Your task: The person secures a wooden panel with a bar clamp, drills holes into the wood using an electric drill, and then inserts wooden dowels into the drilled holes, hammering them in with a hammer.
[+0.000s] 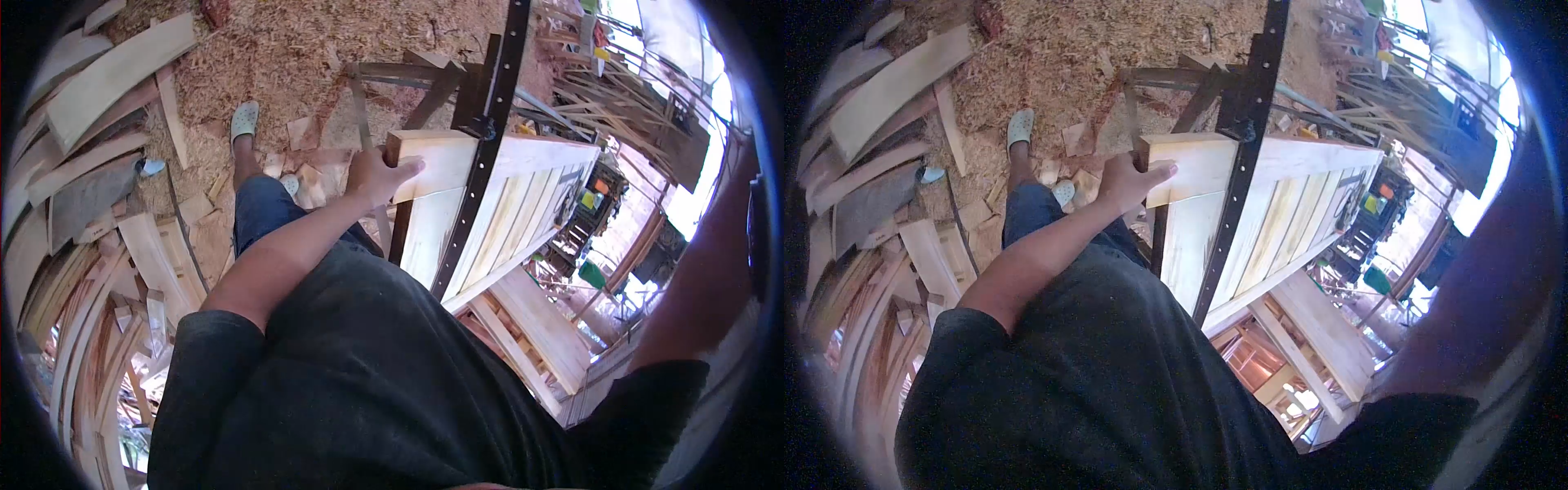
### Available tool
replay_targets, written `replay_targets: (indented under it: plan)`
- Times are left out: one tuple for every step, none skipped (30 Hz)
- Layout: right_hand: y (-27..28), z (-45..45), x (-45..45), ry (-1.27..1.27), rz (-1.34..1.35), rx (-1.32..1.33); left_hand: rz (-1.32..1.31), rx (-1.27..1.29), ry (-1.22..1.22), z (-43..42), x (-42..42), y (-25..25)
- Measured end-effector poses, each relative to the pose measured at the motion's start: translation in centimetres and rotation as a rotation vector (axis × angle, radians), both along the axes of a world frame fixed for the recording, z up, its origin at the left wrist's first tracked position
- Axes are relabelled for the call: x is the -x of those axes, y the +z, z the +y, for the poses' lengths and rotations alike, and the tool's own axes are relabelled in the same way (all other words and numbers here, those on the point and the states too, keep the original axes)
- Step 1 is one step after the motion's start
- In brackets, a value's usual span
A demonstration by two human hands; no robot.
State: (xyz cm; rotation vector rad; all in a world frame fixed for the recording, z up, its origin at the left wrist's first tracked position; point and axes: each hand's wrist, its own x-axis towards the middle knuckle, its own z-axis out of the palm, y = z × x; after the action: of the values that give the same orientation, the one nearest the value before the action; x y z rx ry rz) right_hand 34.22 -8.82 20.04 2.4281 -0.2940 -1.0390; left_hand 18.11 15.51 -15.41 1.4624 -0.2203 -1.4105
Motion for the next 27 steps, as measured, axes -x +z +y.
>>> replay_targets:
  plan:
    - [-2.0,-0.4,0.5,-0.022,0.043,0.006,0.003,0.005,0.017,0.2,0.4,0.0]
    - [-3.9,-0.6,1.5,-0.055,0.093,0.012,0.029,0.002,0.017,0.4,0.7,-0.1]
    - [-5.8,-0.3,3.0,-0.091,0.152,0.015,0.055,0.006,0.014,0.5,0.9,-0.1]
    - [-7.4,0.6,5.0,-0.134,0.210,0.012,0.070,0.012,0.016,0.3,0.5,-0.3]
    - [-8.5,1.8,6.7,-0.178,0.258,0.011,0.037,0.071,0.075,0.7,-0.9,1.1]
    - [-9.1,3.2,7.7,-0.214,0.294,0.013,0.058,-0.033,-0.049,0.4,-0.9,0.8]
    - [-9.1,3.7,7.8,-0.230,0.308,0.011,0.077,0.017,0.040,1.0,-0.3,0.8]
    - [-8.4,3.4,6.9,-0.216,0.299,0.021,0.090,0.068,0.137,1.2,0.2,0.7]
    - [-7.1,2.8,5.6,-0.195,0.271,0.025,0.074,-0.003,0.001,1.0,-0.5,0.5]
    - [-5.3,2.2,4.3,-0.158,0.243,0.026,0.067,-0.068,-0.122,0.7,-0.8,0.8]
    - [-2.7,1.4,2.2,-0.114,0.168,-0.014,0.021,-0.032,-0.027,0.6,0.5,-0.1]
    - [-0.2,0.6,0.2,-0.067,0.095,-0.055,0.029,-0.043,-0.035,0.3,-0.1,0.0]
    - [1.8,0.5,-1.4,-0.021,0.038,-0.051,0.045,-0.059,-0.049,0.5,-0.4,0.4]
    - [3.4,1.0,-2.2,0.007,0.008,-0.029,0.064,-0.080,-0.069,0.7,-0.7,0.8]
    - [4.6,1.4,-2.4,0.019,-0.010,0.003,0.088,-0.085,-0.088,0.8,-1.4,1.5]
    - [5.5,1.6,-2.7,0.032,-0.020,0.025,0.082,-0.059,-0.096,0.7,-1.9,1.8]
    - [5.7,1.9,-2.9,0.040,-0.015,0.044,0.082,-0.039,-0.100,0.7,-2.2,1.8]
    - [5.8,1.9,-2.8,0.039,-0.015,0.047,0.099,-0.031,-0.091,0.8,-2.0,1.7]
    - [5.3,1.6,-2.8,0.030,0.002,0.057,0.117,-0.024,-0.083,1.0,-1.8,1.6]
    - [4.5,1.3,-2.7,0.015,0.020,0.064,0.044,-0.014,-0.070,0.8,-1.2,0.8]
    - [3.4,1.0,-2.6,0.005,0.042,0.074,-0.029,-0.004,-0.059,0.5,-0.7,0.0]
    - [2.0,0.6,-1.9,-0.020,0.068,0.075,-0.033,-0.004,-0.059,0.5,0.1,-0.7]
    - [0.3,0.1,-1.0,-0.053,0.096,0.078,-0.037,-0.004,-0.060,0.5,0.5,-1.1]
    - [-1.3,-0.1,0.1,-0.093,0.123,0.073,0.022,-0.013,-0.067,0.5,0.0,-0.7]
    - [-2.9,-0.5,1.6,-0.141,0.154,0.074,0.083,-0.020,-0.081,0.7,-0.3,-0.2]
    - [-4.3,-0.3,3.7,-0.196,0.185,0.070,0.058,0.004,-0.089,1.1,-0.3,0.1]
    - [-5.5,0.5,5.9,-0.254,0.215,0.065,0.027,0.030,-0.084,1.2,-0.6,0.1]
